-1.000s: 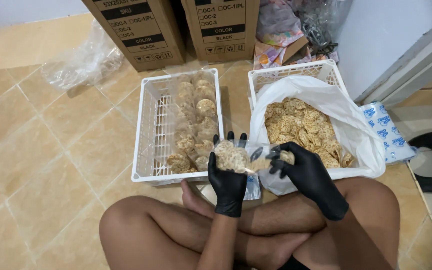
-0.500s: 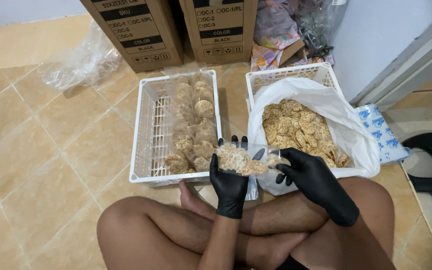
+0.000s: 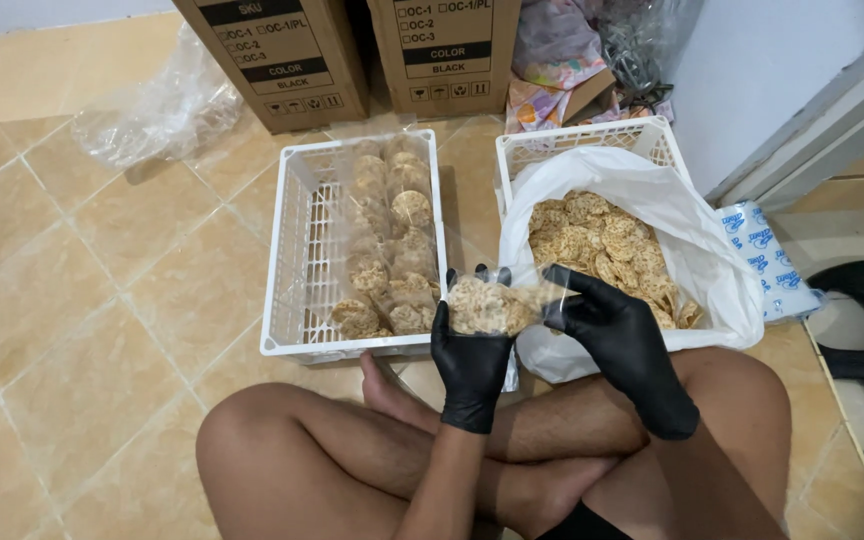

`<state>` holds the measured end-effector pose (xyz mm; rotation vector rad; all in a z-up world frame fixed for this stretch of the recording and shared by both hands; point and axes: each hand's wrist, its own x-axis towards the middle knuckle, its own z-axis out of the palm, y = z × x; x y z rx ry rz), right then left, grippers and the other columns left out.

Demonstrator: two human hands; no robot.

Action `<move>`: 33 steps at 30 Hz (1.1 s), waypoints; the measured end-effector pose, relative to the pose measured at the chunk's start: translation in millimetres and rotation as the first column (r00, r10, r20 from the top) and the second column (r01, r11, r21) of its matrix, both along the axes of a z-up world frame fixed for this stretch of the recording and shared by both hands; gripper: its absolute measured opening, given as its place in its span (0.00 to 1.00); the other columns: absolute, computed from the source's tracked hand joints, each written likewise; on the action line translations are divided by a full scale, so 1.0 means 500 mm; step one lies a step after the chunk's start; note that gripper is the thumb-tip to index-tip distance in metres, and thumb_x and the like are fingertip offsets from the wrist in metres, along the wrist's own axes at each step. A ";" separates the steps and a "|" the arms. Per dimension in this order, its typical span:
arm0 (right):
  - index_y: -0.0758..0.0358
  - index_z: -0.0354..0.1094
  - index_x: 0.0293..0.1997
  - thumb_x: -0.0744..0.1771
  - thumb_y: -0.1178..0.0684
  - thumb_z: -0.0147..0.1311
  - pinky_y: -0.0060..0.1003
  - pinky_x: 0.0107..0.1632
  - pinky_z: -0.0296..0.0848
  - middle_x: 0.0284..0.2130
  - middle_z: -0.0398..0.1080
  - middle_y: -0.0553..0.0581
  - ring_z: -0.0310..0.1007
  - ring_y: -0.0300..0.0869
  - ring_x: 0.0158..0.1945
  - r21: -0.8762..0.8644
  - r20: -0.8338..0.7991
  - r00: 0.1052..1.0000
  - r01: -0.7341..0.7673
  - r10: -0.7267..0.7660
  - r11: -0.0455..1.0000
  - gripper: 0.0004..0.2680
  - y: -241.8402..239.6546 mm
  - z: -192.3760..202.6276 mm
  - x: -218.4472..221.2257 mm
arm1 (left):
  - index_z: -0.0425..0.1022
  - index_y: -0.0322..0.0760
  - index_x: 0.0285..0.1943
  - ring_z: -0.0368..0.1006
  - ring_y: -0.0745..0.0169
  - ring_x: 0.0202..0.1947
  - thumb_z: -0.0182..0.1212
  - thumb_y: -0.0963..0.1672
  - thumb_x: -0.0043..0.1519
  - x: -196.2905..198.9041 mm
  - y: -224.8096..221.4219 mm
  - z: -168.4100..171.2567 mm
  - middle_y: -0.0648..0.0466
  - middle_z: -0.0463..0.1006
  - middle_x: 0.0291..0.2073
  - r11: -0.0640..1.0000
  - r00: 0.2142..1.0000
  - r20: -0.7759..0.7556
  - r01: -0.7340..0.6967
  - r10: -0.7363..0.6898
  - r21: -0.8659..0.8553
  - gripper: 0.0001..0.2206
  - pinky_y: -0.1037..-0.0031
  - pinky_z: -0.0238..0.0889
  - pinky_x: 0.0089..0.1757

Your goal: Packaging small food items into individual plastic bags while sitting on the floor.

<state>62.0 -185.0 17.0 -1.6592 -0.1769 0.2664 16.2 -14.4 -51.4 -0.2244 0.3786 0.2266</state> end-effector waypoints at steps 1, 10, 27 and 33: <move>0.59 0.76 0.58 0.59 0.65 0.70 0.41 0.48 0.80 0.37 0.80 0.59 0.79 0.40 0.38 -0.106 0.037 0.999 -0.017 0.021 0.994 0.21 0.000 -0.006 0.000 | 0.68 0.34 0.70 0.61 0.22 0.65 0.63 0.51 0.61 -0.002 -0.002 0.002 0.36 0.66 0.68 1.000 1.000 0.014 0.013 -0.013 -0.005 0.30 0.28 0.53 0.56; 0.56 0.80 0.47 0.59 0.53 0.73 0.41 0.55 0.74 0.43 0.80 0.53 0.80 0.47 0.50 -0.336 0.600 0.758 -0.053 0.257 0.940 0.14 -0.024 0.012 0.009 | 0.73 0.33 0.64 0.66 0.24 0.61 0.63 0.49 0.61 -0.002 0.007 -0.016 0.36 0.71 0.63 1.000 1.000 -0.024 0.013 -0.013 0.008 0.24 0.30 0.57 0.55; 0.55 0.78 0.41 0.65 0.57 0.62 0.42 0.56 0.67 0.38 0.81 0.52 0.80 0.48 0.47 -0.383 0.703 0.603 -0.124 0.376 0.915 0.04 0.011 0.008 -0.010 | 0.67 0.33 0.67 0.66 0.26 0.61 0.69 0.46 0.57 -0.001 0.002 0.007 0.35 0.68 0.64 0.992 0.989 -0.076 -0.122 0.124 0.023 0.29 0.33 0.58 0.55; 0.57 0.78 0.39 0.65 0.58 0.63 0.43 0.57 0.67 0.38 0.80 0.55 0.80 0.50 0.49 -0.348 0.731 0.549 -0.211 0.405 0.914 0.03 -0.004 0.002 -0.017 | 0.69 0.25 0.60 0.71 0.32 0.55 0.68 0.40 0.55 -0.016 -0.011 0.128 0.33 0.71 0.58 0.975 0.975 -0.184 -0.087 0.125 0.204 0.24 0.40 0.66 0.53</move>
